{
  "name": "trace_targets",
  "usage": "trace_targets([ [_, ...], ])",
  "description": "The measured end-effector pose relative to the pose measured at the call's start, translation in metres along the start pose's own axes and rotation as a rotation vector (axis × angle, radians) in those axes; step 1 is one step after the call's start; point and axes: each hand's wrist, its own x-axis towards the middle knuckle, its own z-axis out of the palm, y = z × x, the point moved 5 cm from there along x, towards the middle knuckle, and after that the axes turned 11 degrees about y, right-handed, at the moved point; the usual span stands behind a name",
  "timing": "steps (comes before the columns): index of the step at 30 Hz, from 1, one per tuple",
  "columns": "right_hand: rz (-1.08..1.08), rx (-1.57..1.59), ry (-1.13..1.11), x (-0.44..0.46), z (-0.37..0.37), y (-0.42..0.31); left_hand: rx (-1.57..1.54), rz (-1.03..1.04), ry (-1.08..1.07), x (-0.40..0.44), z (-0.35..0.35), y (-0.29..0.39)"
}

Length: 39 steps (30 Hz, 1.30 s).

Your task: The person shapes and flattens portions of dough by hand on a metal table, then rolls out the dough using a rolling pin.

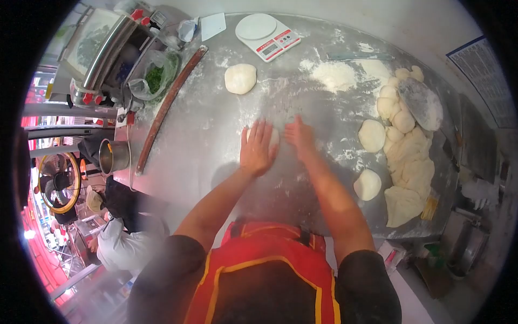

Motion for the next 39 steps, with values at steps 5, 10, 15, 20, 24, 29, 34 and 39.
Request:
trace_targets([
  [5, -0.282, -0.498, 0.058, 0.014, 0.036, 0.012, -0.034, -0.008, 0.025, -0.003, 0.005, -0.004],
  [10, -0.252, -0.442, 0.006, 0.001, 0.025, -0.01, -0.141, -0.078, 0.09, -0.007, -0.001, -0.016],
  [15, -1.256, -0.686, 0.101, -0.062, 0.032, -0.024, -0.423, -0.606, 0.321, -0.028, -0.03, -0.077],
  [20, -1.334, -0.91, -0.054, -0.084, 0.067, 0.01, -0.471, -0.728, 0.087, -0.017, -0.008, -0.067],
  [24, -1.41, -0.938, 0.031, -0.084, 0.071, 0.012, -0.701, -0.772, 0.033, -0.014, 0.012, -0.087],
  [29, -1.336, -0.856, -0.075, -0.078, 0.057, 0.006, -0.711, -0.888, 0.116, -0.064, 0.0, -0.085],
  [34, -1.462, -1.007, -0.026, -0.09, 0.074, 0.021, -1.235, -1.155, 0.197, -0.069, 0.025, -0.07],
  [39, -1.489, -1.041, 0.009, -0.106, 0.078, 0.006, -0.655, -0.726, -0.003, -0.045, 0.012, -0.111],
])
